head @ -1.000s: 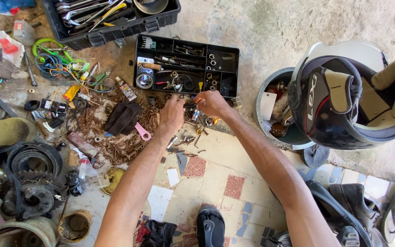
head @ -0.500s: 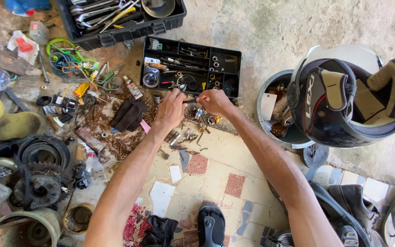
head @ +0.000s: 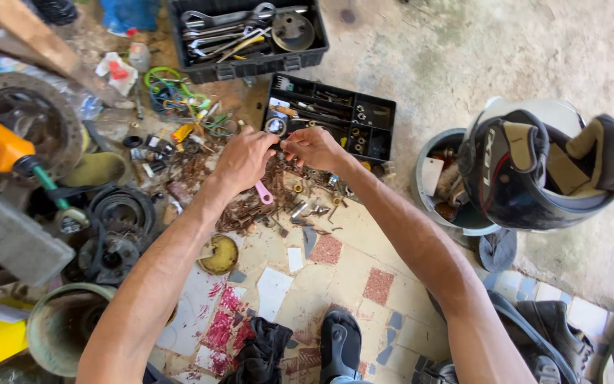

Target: The recorder is cleaning and assembling small metal and plastic parts of a motorcycle component among various tools and debris.

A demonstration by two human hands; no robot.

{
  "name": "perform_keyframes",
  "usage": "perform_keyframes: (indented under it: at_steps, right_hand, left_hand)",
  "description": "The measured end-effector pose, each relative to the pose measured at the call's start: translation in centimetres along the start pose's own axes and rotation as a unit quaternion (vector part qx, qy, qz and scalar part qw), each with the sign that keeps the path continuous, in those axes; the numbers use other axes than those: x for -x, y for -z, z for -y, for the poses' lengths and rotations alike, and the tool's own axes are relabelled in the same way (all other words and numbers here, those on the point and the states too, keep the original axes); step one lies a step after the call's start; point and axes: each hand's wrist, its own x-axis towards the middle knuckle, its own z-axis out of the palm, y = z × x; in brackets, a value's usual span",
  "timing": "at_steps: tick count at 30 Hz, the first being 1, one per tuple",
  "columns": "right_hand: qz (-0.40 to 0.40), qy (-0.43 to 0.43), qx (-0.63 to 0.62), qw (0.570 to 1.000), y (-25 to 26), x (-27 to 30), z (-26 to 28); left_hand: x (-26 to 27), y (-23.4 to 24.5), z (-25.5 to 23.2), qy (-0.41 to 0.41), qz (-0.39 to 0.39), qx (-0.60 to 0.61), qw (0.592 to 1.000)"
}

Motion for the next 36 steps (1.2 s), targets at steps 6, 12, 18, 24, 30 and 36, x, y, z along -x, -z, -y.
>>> perform_keyframes:
  at_steps: [6, 12, 18, 24, 30, 36]
  right_hand:
    - [0.044, 0.022, 0.137, 0.989, -5.2, -4.2, -0.4]
    - [-0.005, 0.013, 0.393, 0.919, -11.1, -6.8, -0.2]
    - [-0.01, 0.088, 0.499, 0.862, -13.4, -10.2, -3.0]
    - [-0.036, 0.033, 0.497, 0.866, -13.2, -10.8, -3.8]
    - [0.002, -0.104, 0.305, 0.947, -10.2, -8.2, -0.5]
    - [-0.056, 0.041, -0.05, 0.996, -5.5, -6.2, 0.3]
  left_hand:
    - [4.6, 0.1, 5.7, 0.055, -0.008, 0.021, 0.998]
    - [7.7, -1.4, 11.2, 0.146, 0.042, 0.044, 0.987]
    - [9.4, -3.5, 14.7, 0.159, -0.008, 0.106, 0.981]
    - [10.2, -0.1, 13.3, 0.182, 0.006, 0.088, 0.979]
    - [10.5, 3.0, 12.5, 0.11, -0.083, 0.132, 0.982]
    - [8.6, 8.8, 7.3, 0.124, -0.148, 0.243, 0.95]
